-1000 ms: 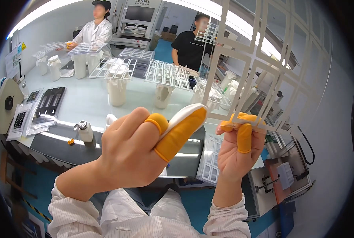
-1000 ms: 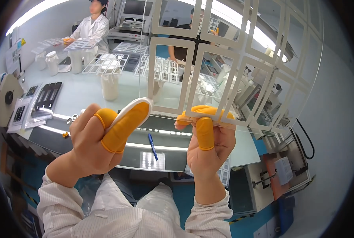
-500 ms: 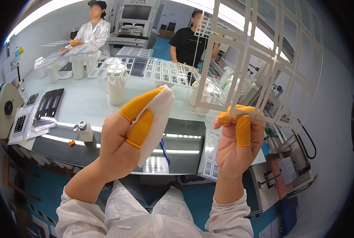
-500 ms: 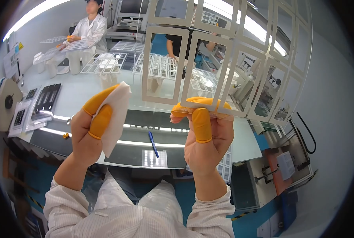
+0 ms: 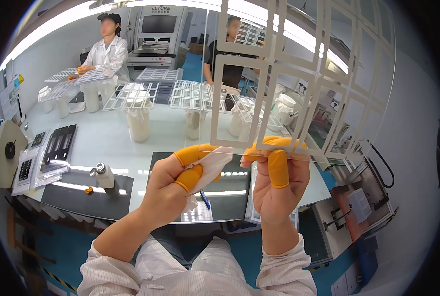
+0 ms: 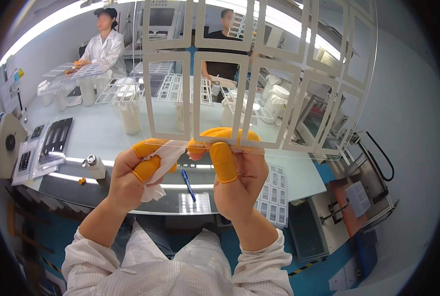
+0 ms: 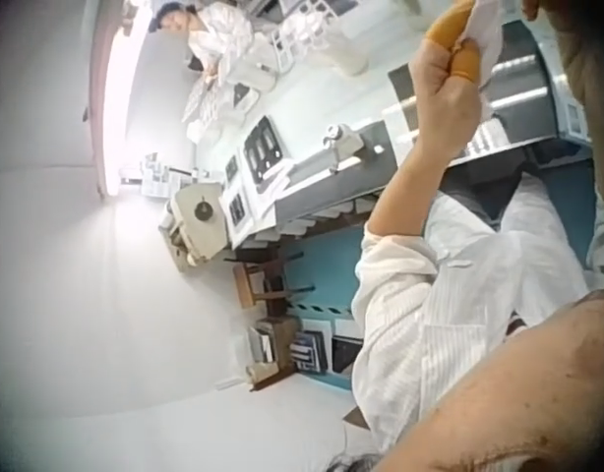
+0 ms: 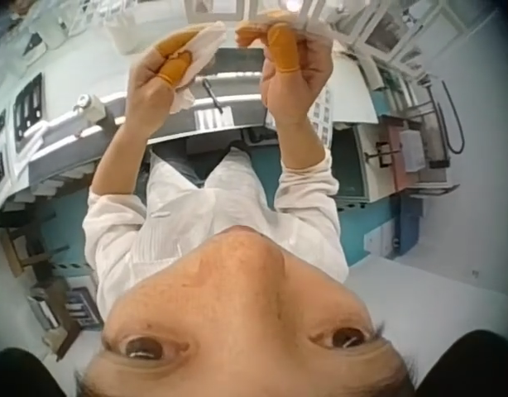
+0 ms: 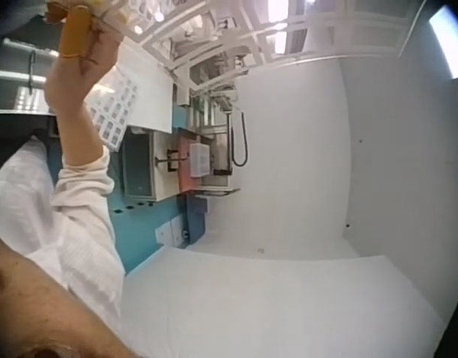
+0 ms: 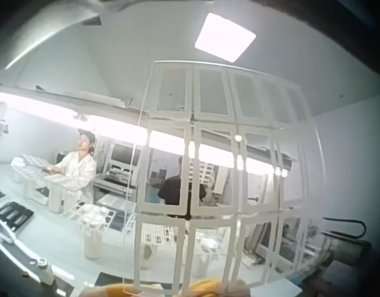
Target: Clean and inspect a white plastic grid frame using a cloth and a marker.
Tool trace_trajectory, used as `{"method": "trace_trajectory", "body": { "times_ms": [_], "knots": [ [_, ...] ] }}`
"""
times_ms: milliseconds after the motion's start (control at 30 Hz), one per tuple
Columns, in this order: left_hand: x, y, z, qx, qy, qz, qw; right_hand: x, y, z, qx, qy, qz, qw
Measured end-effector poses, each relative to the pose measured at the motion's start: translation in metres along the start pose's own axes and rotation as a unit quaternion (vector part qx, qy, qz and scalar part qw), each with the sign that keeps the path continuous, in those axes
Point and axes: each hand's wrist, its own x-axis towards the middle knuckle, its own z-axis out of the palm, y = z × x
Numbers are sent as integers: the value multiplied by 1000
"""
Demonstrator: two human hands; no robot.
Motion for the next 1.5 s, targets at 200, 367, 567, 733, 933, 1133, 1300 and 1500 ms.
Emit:
{"method": "trace_trajectory", "body": {
  "times_ms": [200, 367, 567, 733, 933, 1133, 1300, 1500],
  "knots": [
    [3, -2, 4, -58, -41, 20, 997, -6, 4, -4, -16, 28, -4, 999],
    [-3, 4, 5, 40, -12, 14, 999, -16, 12, -2, -39, -1, -12, 999],
    [-8, -10, 5, 22, 26, 80, 996, -42, 23, -3, 1, 33, 39, 999],
    [-14, -21, -1, 20, 27, 85, 996, -52, 31, -9, 40, 35, 59, 997],
    [-17, -29, 1, -13, 41, 75, 996, -61, 36, -10, 21, 35, 62, 997],
    [-21, -37, -1, -44, 44, 72, 995, -62, 31, -6, 25, 29, 78, 996],
    [-22, -40, -1, -75, 55, 67, 993, -58, 27, 1, 47, 22, 91, 995],
    [-23, -47, -1, -97, 78, 67, 990, -59, 27, 1, 22, 9, 74, 997]
  ]
}}
